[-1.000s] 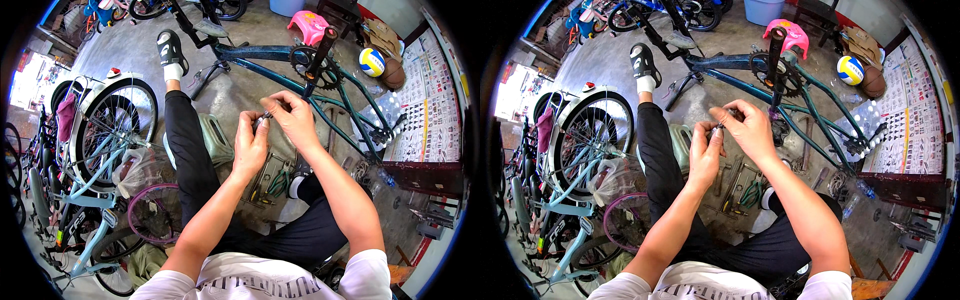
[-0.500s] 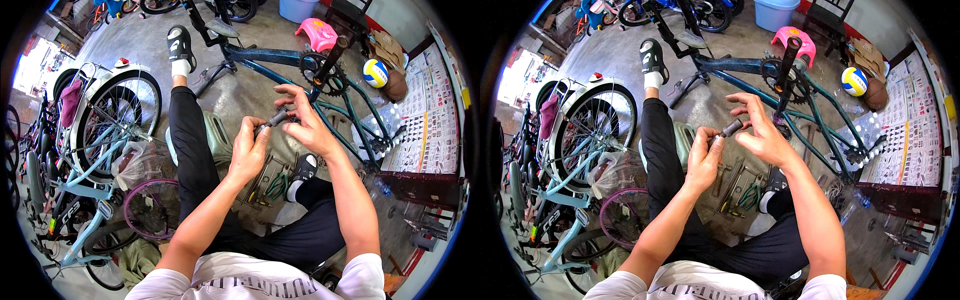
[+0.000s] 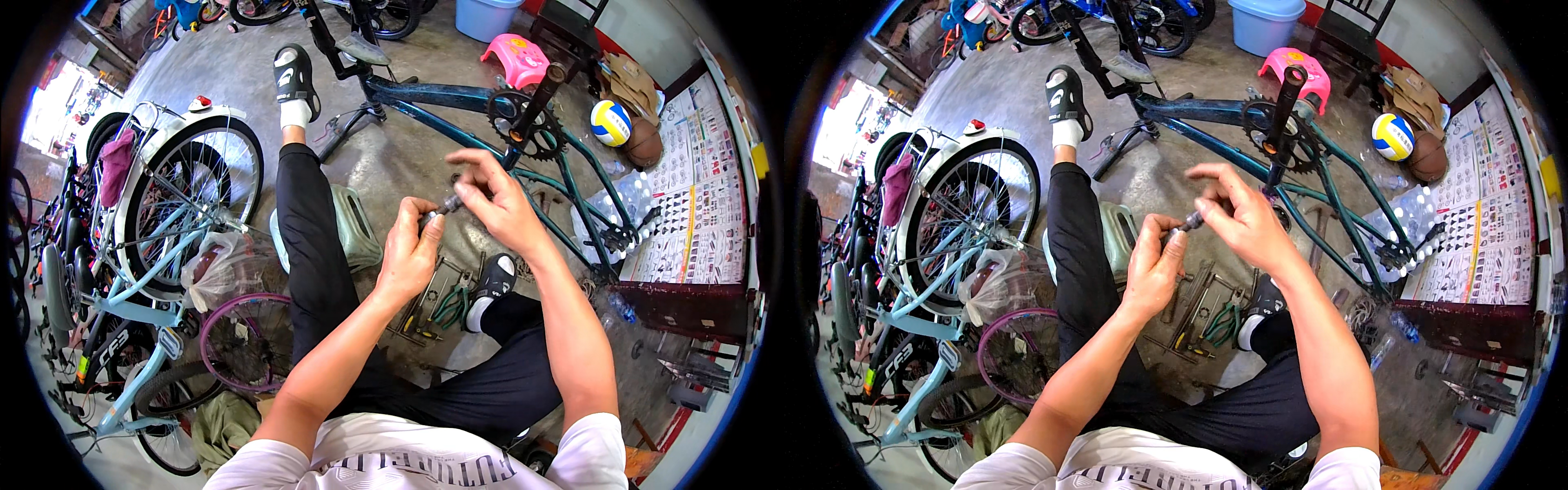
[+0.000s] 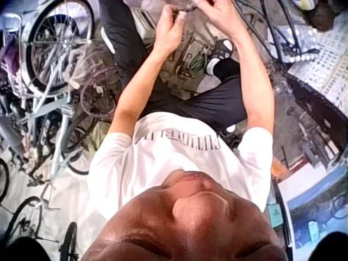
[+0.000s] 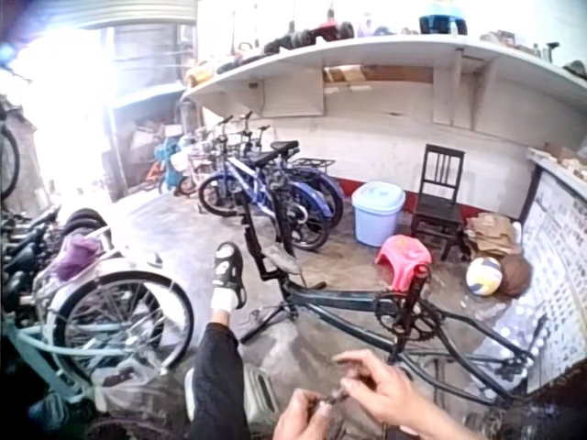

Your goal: The person taps a bicycle frame with a hammer and uses a wrench and pliers to manipulate components on the bottom bracket area.

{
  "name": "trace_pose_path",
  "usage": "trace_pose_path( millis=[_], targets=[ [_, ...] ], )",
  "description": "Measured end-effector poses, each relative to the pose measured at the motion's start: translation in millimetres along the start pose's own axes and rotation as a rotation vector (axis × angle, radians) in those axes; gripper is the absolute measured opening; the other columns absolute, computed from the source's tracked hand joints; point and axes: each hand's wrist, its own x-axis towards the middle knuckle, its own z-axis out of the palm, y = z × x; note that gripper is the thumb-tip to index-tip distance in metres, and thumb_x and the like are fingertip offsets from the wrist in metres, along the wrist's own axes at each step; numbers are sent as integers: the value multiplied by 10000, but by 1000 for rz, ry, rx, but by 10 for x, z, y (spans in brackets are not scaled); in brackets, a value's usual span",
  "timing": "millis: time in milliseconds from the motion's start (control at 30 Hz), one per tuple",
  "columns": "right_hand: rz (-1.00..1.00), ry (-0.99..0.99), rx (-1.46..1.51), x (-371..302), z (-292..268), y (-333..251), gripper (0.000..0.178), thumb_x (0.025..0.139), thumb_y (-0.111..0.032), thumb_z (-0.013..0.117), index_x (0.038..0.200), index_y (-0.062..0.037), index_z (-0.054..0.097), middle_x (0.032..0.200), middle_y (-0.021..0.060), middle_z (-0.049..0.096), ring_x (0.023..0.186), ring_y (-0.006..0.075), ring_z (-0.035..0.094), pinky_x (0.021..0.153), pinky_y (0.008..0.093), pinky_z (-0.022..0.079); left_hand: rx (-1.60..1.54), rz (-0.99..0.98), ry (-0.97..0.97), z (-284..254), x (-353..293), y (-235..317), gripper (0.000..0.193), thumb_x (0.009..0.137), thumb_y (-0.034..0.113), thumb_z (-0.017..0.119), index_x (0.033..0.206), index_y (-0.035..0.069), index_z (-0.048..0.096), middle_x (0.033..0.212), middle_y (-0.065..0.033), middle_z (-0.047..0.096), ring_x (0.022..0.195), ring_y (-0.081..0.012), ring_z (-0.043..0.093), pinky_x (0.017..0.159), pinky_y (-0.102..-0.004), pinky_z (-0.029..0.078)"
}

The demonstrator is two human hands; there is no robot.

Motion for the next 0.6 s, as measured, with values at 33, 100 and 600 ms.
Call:
trace_pose_path(
  millis=[33, 100, 600],
  targets=[
    [-205, 103, -27, 23, 42, 26, 583, 927, -252, 710, 1432, -116, 452, 1000, 13, 588, 913, 119, 544, 770, 297, 441, -30, -11, 5, 5, 4, -25, 216, 1072, 198, 569, 1173, 18, 508, 837, -9, 523, 643, -72, 486, 585, -251, 454],
    [-346, 221, -54, 5, 61, 34, 561, 924, -214, 714, 1416, -115, 464, 892, -5, 588, 801, 99, 535, 697, 270, 425, -23, 11, -6, 6, 44, -54, 212, 1075, 196, 563, 1166, 12, 507, 851, -18, 522, 652, -70, 485, 594, -255, 464],
    [-87, 166, 84, 2, 128, -5, 388, 943, -182, 645, 1287, -61, 515, 900, 13, 633, 807, 85, 535, 714, 260, 414, -128, -117, -89, -24, -4, 159, 230, 1084, 216, 550, 1174, 12, 495, 869, -18, 519, 678, -72, 496, 611, -246, 460]
  ],
)
